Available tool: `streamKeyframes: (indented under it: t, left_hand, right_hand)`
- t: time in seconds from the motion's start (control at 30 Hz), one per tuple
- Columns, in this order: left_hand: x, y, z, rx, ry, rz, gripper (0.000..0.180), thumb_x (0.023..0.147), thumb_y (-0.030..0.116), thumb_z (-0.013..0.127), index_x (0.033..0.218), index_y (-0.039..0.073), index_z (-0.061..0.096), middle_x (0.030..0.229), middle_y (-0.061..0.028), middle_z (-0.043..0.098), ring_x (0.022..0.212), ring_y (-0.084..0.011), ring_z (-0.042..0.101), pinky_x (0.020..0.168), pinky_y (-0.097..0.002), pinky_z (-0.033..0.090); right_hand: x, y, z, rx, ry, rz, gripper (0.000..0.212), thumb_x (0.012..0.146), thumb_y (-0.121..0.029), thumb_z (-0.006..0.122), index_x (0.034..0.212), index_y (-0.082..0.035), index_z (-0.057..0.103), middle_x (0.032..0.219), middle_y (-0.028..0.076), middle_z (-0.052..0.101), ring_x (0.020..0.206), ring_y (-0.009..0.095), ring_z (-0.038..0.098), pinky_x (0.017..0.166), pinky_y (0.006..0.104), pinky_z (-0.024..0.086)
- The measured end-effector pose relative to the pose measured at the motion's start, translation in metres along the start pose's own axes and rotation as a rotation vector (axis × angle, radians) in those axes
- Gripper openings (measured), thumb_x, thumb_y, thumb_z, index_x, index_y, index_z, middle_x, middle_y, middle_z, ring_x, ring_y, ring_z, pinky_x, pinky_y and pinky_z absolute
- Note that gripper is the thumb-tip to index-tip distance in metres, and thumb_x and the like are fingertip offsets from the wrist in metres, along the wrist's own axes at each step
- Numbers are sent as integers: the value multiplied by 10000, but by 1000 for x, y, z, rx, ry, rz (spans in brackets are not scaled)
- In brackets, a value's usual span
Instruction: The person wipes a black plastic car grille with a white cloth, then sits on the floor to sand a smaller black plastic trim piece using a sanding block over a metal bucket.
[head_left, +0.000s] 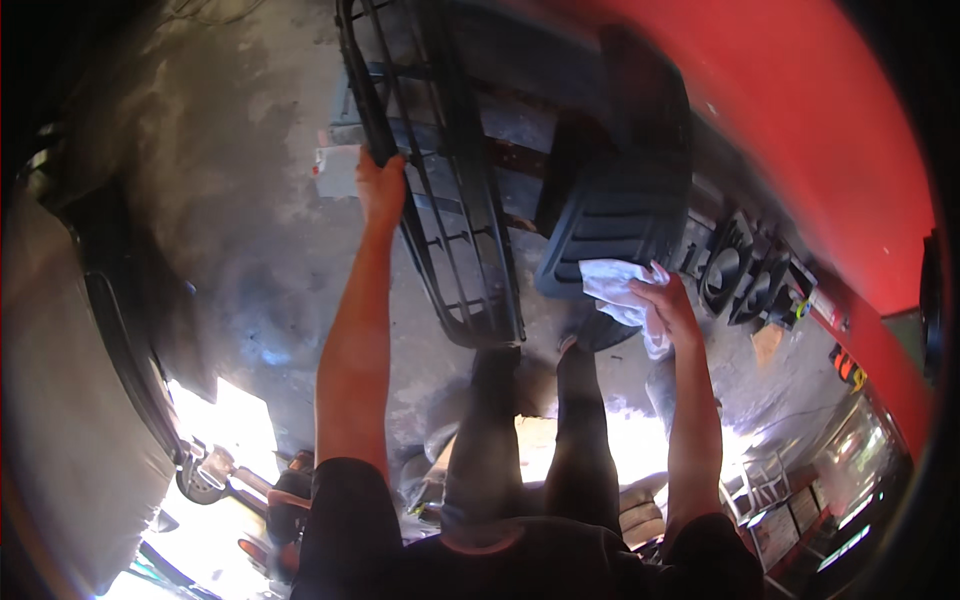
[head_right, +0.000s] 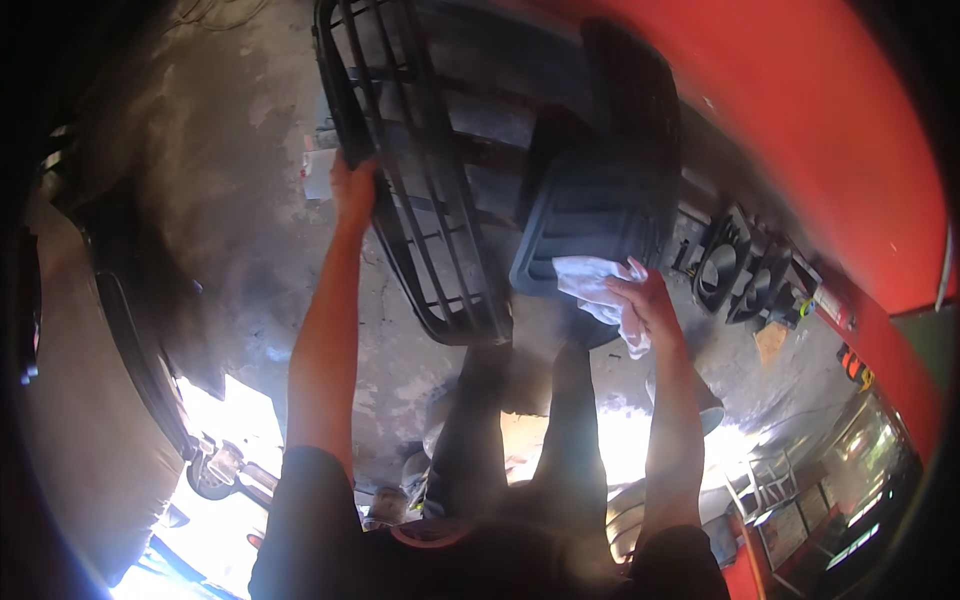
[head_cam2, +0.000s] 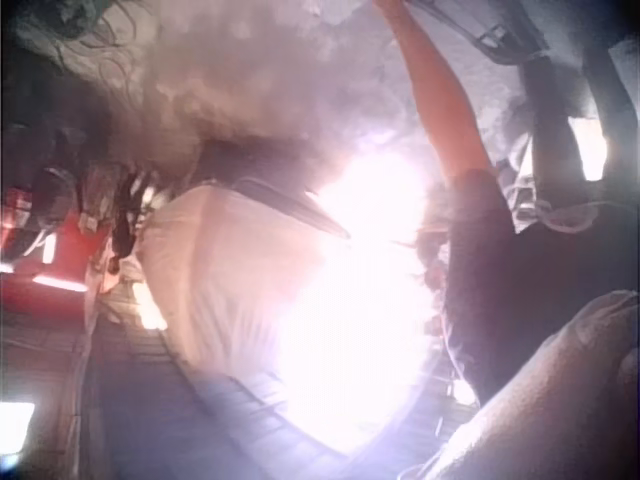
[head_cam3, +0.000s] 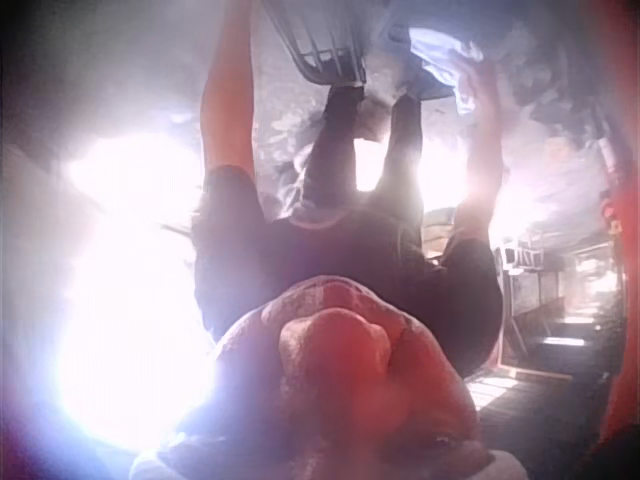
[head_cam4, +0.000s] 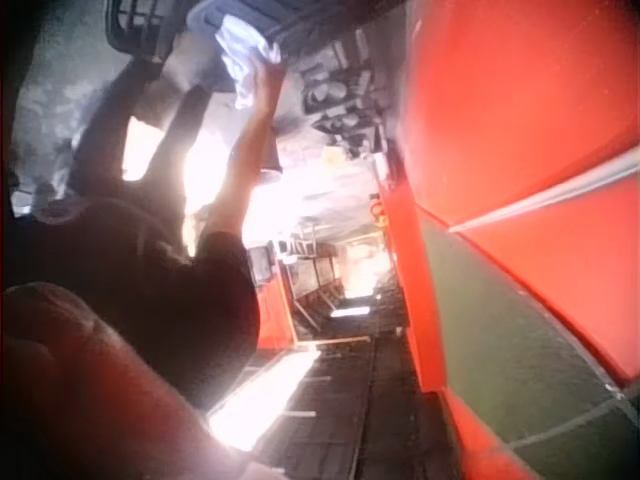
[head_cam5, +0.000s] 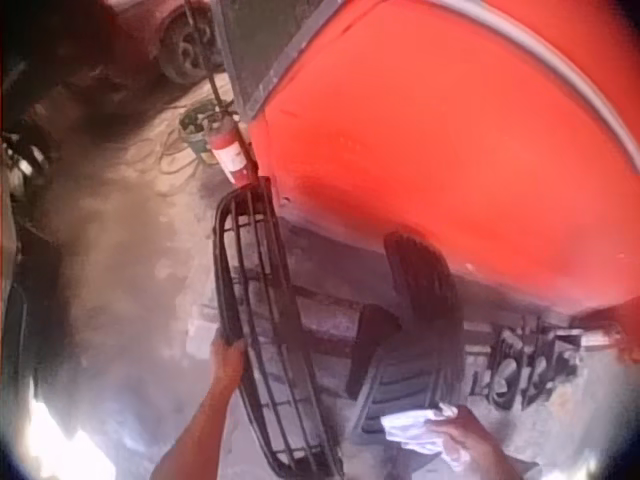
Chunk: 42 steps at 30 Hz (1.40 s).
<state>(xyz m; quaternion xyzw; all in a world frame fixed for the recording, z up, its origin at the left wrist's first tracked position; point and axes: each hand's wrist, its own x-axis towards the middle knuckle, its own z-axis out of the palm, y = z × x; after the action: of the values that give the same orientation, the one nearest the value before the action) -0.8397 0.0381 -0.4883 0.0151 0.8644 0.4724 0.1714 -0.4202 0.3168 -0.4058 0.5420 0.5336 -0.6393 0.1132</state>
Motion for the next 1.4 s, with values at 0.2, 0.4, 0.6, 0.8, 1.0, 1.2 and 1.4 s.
streamKeyframes:
  t: [0.2, 0.4, 0.6, 0.8, 1.0, 1.2, 1.4]
  left_hand:
    - [9, -15, -4, 31, -62, 90, 432, 893, 117, 749, 1285, -29, 640, 1107, -137, 753, 1018, -250, 700, 929, -387, 531]
    - [-24, -26, -26, -223, -224, -81, 677, 971, 157, 734, 1560, 21, 429, 1364, -156, 653, 1198, -241, 647, 1029, -361, 504]
    - [-133, 30, -5, -30, 5, 271, 658, 979, 46, 682, 1579, 33, 413, 1390, -213, 612, 1248, -296, 633, 1070, -418, 490]
    - [-260, 105, 51, -562, -771, -305, 610, 903, 52, 798, 1461, -1, 557, 1354, -129, 635, 1208, -203, 613, 1041, -348, 490]
    - [-289, 92, 65, -570, -879, -367, 568, 909, 72, 768, 1436, 8, 565, 1268, -57, 662, 1140, -125, 590, 985, -293, 501]
    - [-357, 60, 60, -246, -942, -103, 515, 928, 98, 645, 1427, 1, 564, 1307, -182, 670, 1210, -313, 639, 1027, -355, 495]
    - [-415, 129, 21, -179, -869, -465, 483, 909, 17, 682, 1379, -7, 575, 1243, -81, 671, 1150, -190, 626, 1039, -332, 480]
  right_hand:
    - [-15, 6, -4, -125, -74, 17, 771, 807, -252, 869, 1328, 223, 557, 1380, 291, 640, 1243, 217, 631, 1047, 314, 471]
    - [-19, 49, -17, -164, -204, -108, 487, 817, -234, 838, 1208, 42, 745, 1404, 278, 641, 1369, 276, 585, 1115, 350, 438]
    - [-46, 51, -26, 3, -92, -60, 436, 842, -201, 837, 1181, 59, 753, 1263, 157, 734, 1271, 187, 619, 1105, 317, 429]
    - [-60, 30, -34, 130, -189, 0, 541, 842, -215, 815, 1263, 97, 681, 1281, 217, 700, 1263, 224, 617, 1149, 332, 388]
    - [-90, 12, -31, 374, 180, -224, 336, 941, -175, 751, 1173, 59, 687, 955, 116, 744, 960, 181, 715, 876, 317, 550]
    - [-156, 20, 80, -60, 285, -847, 408, 826, -51, 755, 1221, -89, 663, 1425, 191, 574, 1420, 365, 481, 1146, 497, 412]
    - [-119, 16, 59, -426, 259, -923, 458, 821, -88, 715, 1279, -83, 700, 1420, 197, 594, 1434, 441, 464, 1145, 537, 412]
